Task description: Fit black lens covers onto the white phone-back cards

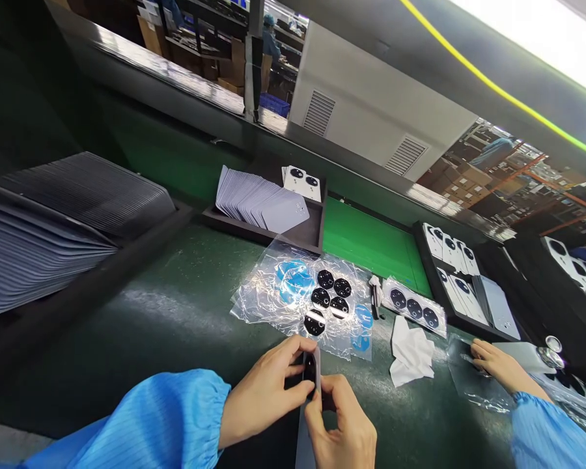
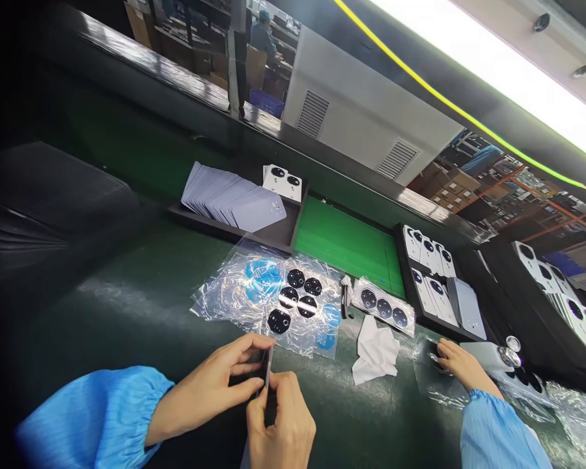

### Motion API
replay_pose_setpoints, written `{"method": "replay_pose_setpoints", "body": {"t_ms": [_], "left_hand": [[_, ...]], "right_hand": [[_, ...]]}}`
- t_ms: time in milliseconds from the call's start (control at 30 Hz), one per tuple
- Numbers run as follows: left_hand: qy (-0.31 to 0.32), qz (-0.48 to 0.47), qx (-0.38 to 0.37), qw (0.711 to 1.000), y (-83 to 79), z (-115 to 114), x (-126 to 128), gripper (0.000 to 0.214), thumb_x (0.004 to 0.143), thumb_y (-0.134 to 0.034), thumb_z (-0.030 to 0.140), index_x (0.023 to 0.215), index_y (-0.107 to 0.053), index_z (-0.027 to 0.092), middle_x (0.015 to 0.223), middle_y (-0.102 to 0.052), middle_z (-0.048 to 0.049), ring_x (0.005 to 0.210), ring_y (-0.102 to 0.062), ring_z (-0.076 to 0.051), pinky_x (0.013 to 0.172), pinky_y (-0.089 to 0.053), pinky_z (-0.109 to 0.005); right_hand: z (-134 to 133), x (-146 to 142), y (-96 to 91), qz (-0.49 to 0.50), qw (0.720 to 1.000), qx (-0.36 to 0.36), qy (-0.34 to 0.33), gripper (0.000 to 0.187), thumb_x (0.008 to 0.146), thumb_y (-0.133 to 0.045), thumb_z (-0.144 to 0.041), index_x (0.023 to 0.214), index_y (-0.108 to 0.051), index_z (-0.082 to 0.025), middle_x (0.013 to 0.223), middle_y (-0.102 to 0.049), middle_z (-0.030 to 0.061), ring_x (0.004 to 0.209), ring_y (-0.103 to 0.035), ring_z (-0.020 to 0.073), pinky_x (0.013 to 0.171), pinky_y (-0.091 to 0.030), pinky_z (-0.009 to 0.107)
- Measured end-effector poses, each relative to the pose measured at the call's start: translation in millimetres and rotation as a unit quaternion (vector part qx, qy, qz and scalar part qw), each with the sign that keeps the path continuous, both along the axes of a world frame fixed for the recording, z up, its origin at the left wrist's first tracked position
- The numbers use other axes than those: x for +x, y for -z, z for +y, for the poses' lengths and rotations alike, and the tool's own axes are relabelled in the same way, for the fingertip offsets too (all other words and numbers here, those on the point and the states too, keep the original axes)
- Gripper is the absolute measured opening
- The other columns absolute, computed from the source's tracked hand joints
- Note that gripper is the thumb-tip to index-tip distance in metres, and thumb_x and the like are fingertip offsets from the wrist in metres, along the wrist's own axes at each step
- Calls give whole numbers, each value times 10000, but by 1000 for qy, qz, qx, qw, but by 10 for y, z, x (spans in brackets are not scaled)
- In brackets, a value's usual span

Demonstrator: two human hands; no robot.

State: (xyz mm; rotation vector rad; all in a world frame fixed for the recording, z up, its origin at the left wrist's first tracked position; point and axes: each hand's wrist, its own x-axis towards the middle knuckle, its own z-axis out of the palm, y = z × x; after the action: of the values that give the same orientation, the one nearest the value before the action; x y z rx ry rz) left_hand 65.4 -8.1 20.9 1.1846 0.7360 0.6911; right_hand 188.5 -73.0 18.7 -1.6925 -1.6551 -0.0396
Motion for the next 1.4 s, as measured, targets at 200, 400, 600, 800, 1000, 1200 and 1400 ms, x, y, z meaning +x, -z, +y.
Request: {"method": "replay_pose_setpoints", "body": {"t_ms": [200, 400, 600, 800, 1000, 1200, 1400], "left_hand": [[-3, -1, -3, 1000, 13, -2, -4, 381, 688, -529, 67, 1038, -526, 217, 1144, -584, -46, 1116, -562, -205, 1026, -455, -365], [-5, -2, -6, 1000, 11, -7, -6, 383, 676, -532, 79, 1039, -521, 202, 1145, -580, -58, 1112, -569, -213, 1026, -456, -372], [4, -14, 0, 1000, 30, 0, -12, 440, 683, -518, 79, 1101, -535, 216, 1142, -583, -52, 1117, -566, -215, 1025, -451, -384], [1, 6, 12, 1000, 20, 3, -5, 451, 661, -506, 82, 1089, -544, 218, 1143, -552, -54, 1107, -557, -220, 1019, -452, -390], [-2, 40, 27, 999, -16, 5, 14, 438, 632, -496, 95, 1054, -500, 209, 1114, -537, -61, 1075, -553, -231, 1003, -458, -403], [7, 53, 33, 998, -45, 15, 1, 436, 633, -476, 83, 1052, -473, 199, 1114, -518, -57, 1071, -549, -207, 1016, -455, -379], [9, 63, 40, 997, -46, 19, 9, 430, 637, -473, 81, 1051, -465, 198, 1104, -514, -48, 1056, -545, -191, 1016, -460, -362]], "right_hand": [[8, -23, -24, 5, 1000, 3, -3, 151, 826, -458, -173, 722, -553, -227, 569, -568, -40, 452, -549, 92, 493, -453, 177], [10, -35, -36, 5, 1000, -1, -7, 157, 837, -454, -169, 728, -551, -227, 578, -573, -39, 456, -553, 90, 493, -450, 176], [7, -36, -29, -5, 1000, 0, -15, 152, 841, -451, -154, 742, -542, -225, 593, -564, -42, 475, -561, 86, 512, -448, 165], [2, -24, -7, -47, 999, -4, -24, 167, 873, -426, -169, 766, -544, -219, 606, -546, -37, 499, -574, 95, 519, -434, 175], [7, -20, 1, -56, 998, -4, -27, 186, 895, -418, -191, 764, -548, -219, 608, -554, -31, 498, -573, 97, 516, -435, 180], [17, -14, 1, -56, 998, 1, -37, 196, 900, -408, -206, 763, -548, -219, 606, -553, -33, 491, -567, 96, 501, -427, 177], [11, -3, 10, -60, 997, -1, -42, 191, 900, -404, -196, 783, -552, -218, 625, -568, -27, 511, -578, 102, 509, -420, 190]]}}
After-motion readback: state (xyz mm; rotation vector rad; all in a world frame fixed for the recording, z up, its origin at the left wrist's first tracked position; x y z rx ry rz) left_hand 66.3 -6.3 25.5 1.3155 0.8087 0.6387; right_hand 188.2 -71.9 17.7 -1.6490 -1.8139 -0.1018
